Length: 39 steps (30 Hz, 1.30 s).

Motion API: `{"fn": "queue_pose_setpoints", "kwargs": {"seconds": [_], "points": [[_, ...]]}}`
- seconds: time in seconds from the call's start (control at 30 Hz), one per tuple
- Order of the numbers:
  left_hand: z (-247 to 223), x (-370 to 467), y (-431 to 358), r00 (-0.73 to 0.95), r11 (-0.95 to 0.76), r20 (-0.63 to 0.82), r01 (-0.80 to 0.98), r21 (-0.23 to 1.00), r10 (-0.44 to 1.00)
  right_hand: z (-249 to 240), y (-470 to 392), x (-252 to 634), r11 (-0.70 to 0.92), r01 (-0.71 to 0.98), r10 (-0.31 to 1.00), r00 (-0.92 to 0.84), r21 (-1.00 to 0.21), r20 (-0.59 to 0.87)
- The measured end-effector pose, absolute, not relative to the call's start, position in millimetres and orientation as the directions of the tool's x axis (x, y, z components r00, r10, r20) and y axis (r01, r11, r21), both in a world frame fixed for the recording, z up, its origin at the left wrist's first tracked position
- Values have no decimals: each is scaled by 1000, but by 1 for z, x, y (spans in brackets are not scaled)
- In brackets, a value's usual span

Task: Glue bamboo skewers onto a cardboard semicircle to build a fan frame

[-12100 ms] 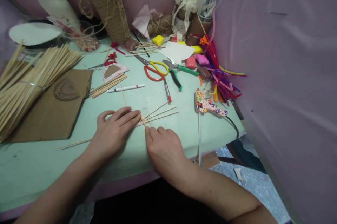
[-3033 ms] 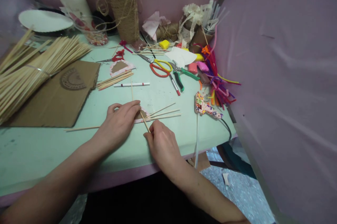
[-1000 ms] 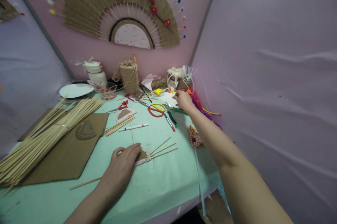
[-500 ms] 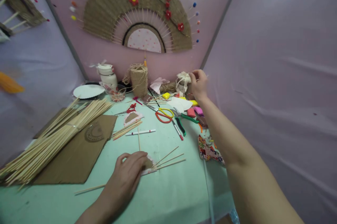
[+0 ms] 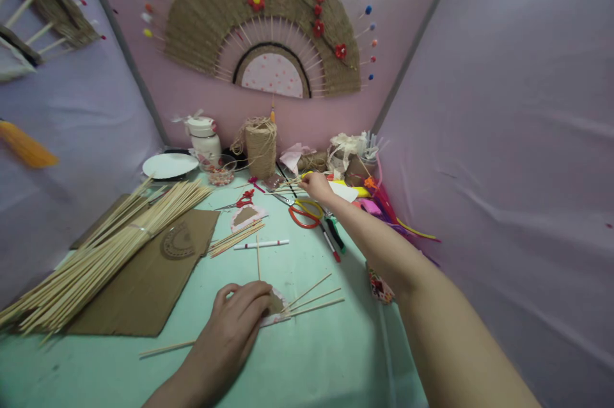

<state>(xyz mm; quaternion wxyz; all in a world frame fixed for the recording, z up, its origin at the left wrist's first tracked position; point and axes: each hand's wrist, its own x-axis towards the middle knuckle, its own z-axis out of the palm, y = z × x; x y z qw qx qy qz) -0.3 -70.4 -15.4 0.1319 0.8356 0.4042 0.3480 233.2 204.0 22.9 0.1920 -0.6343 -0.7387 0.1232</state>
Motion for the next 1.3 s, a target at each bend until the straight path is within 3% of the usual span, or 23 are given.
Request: {"fn": "queue_pose_setpoints", "kwargs": {"seconds": [0.27,0.53,0.73,0.93,1.1,1.2,1.3], "points": [[-19,-4,-68,442,-641,469,603,475,764,3,221,215,103,966,995,-104,-236,11],[-9,-6,-67,480,-658,456,618,430,750,12,213,222,120,978,992,-113,-168,52],[-4,-5,-67,496,-666,450,616,422,743,47,172,234,170,968,980,-146,-182,137],[-4,-4,-68,494,-659,442,630,412,749,85,61,282,224,949,969,-192,-224,154],[-4,-3,-66,513,-664,427,635,394,744,76,-28,342,95,964,989,-63,-250,132],[-4,-1,-65,527,-671,426,655,347,735,62,-59,364,8,948,996,22,-317,89],[-3,0,-64,543,-666,398,677,314,739,52,-74,371,-17,916,987,80,-401,142]]}}
